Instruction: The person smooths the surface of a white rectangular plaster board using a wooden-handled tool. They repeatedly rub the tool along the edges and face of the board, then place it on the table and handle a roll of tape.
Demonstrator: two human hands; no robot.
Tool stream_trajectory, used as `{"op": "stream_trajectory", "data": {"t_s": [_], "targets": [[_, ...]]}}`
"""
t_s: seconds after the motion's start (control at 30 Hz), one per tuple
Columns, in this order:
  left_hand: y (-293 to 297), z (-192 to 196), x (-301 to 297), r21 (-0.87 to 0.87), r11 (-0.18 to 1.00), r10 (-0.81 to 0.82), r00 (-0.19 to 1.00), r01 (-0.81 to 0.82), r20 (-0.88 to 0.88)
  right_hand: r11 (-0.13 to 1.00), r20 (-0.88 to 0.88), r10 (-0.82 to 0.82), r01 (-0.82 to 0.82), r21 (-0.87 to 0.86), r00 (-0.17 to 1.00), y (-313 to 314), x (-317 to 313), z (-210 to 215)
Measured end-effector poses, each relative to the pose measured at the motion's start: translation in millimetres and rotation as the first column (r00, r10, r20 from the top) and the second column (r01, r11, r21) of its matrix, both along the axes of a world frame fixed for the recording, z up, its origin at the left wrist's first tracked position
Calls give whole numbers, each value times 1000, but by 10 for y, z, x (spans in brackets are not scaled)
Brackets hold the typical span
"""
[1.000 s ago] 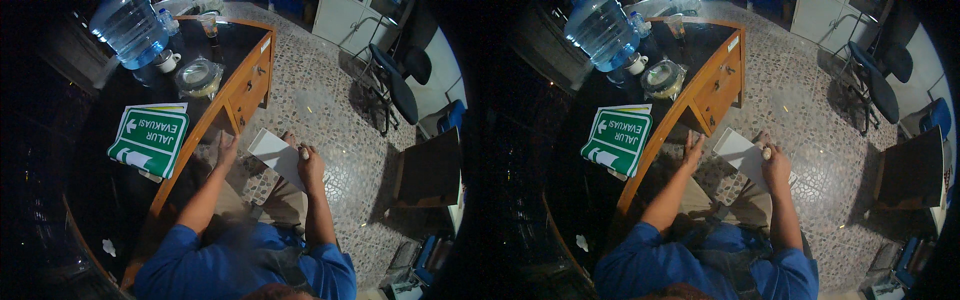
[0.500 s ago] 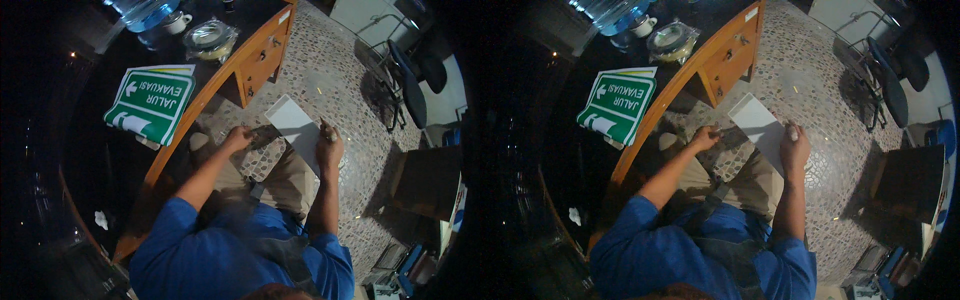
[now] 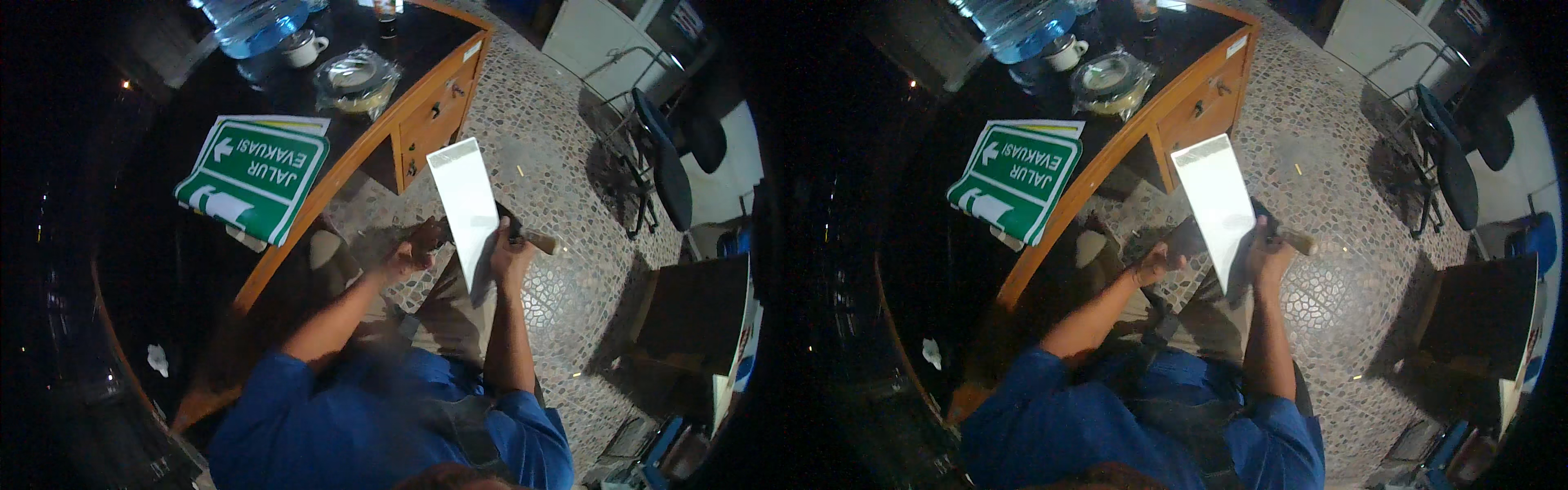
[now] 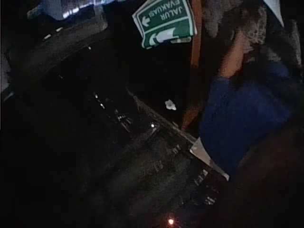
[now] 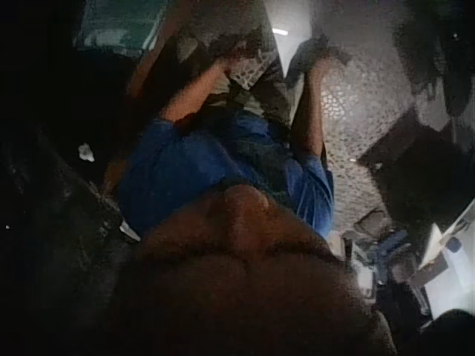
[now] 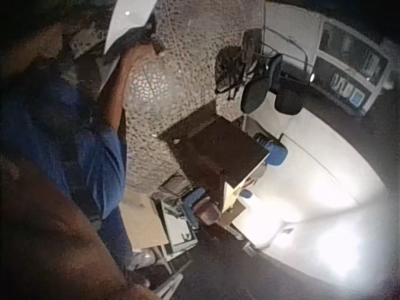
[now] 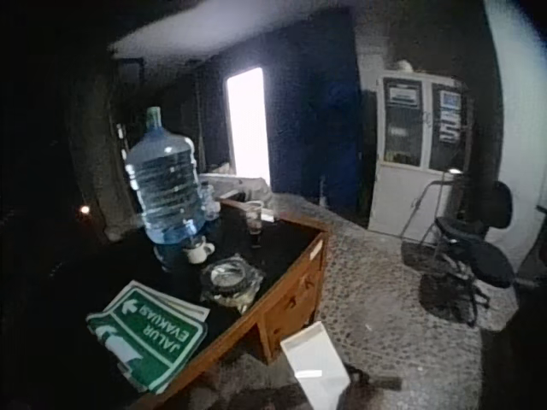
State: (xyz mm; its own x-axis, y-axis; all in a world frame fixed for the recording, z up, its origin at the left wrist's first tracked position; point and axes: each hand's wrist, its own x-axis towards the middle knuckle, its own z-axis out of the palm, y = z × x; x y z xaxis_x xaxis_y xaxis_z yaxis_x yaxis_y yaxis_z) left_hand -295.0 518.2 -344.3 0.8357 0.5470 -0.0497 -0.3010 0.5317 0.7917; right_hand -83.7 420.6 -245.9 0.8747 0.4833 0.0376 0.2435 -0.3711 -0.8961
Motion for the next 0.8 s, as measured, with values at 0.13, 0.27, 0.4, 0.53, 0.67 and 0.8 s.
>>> {"op": "stream_trajectory", "data": {"t_s": [0.13,0.27,0.4,0.53,0.67,0.8], "targets": [[-43,608,-14,215,959,-40,839,185,-543,961,-90,97,-70,269,991,176,-348,-223],[-388,-37,-25,824,533,348,838,193,-421,977,230,165,-191,96,959,306,-523,-133],[-754,58,66,625,770,320,926,-131,-201,989,-24,24,-20,144,999,429,-500,-263],[-894,115,122,115,979,196,946,-171,-259,982,-109,-61,79,171,992,510,-653,-38],[-620,-51,39,-43,947,313,946,-318,-86,990,-483,-38,-34,-140,875,466,-770,633],[-534,1023,246,-68,938,341,940,-340,5,973,-685,171,-11,231,709,565,-740,403]]}}
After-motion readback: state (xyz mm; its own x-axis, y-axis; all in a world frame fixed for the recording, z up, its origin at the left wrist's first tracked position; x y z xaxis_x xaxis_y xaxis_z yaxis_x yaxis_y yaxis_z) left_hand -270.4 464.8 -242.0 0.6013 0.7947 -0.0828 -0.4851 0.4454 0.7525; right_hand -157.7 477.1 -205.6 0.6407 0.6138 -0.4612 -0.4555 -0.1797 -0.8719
